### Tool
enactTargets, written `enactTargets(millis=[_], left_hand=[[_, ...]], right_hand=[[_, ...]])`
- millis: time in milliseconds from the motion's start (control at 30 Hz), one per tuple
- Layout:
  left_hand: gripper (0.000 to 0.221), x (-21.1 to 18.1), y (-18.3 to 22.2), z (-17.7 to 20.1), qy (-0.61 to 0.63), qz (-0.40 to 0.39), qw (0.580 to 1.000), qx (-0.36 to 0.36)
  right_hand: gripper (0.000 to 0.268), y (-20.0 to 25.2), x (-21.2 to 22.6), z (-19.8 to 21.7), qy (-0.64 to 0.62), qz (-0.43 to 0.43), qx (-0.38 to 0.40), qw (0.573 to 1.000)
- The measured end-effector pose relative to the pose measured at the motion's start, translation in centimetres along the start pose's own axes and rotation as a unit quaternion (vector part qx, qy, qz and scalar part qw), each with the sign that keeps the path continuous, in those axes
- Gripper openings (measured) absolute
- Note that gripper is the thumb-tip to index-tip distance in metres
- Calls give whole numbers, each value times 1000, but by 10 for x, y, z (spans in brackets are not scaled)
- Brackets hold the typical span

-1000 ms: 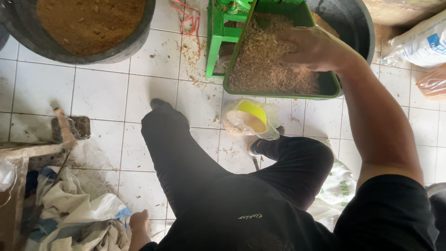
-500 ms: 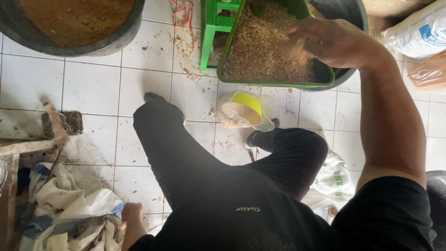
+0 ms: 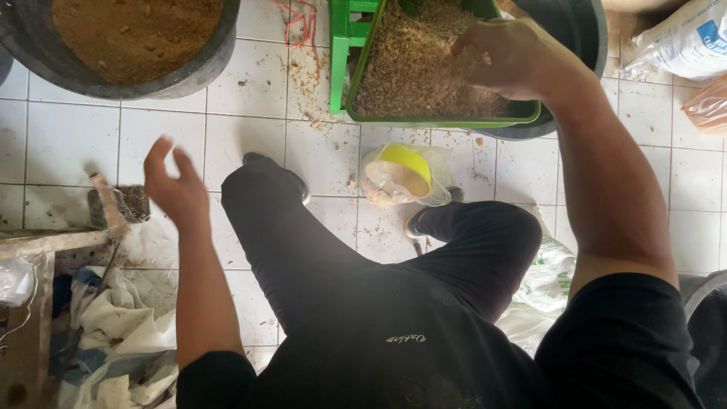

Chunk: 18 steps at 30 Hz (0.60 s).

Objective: The person pours grain from a yellow bowl into a green tray, then uses hands and a wooden stick to spread and level the grain. The person repeatedly scoops grain from a large black tub into the tray and continues to level it with the stick.

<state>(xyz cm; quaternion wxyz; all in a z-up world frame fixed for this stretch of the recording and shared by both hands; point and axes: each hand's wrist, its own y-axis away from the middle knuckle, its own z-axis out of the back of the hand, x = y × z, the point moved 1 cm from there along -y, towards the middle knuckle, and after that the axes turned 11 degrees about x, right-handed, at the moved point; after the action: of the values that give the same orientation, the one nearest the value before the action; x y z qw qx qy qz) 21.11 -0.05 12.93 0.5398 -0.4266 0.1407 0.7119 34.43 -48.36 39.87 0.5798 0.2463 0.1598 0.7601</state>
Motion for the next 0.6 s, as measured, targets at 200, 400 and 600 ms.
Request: enactTargets(millis=[200,400,600], left_hand=[[13,-151,-40,-27,77,-223,972,8],[24,-252,-52,-79,88,-267,959,30],[23,-289,-59,-119,115,-289,949,40]], right_hand=[[42,-3,-34,-4,127,99,38,986],[24,-66,-29,-6,140,159,-84,974],[36,-67,-2,7,-5,56,-20,998]])
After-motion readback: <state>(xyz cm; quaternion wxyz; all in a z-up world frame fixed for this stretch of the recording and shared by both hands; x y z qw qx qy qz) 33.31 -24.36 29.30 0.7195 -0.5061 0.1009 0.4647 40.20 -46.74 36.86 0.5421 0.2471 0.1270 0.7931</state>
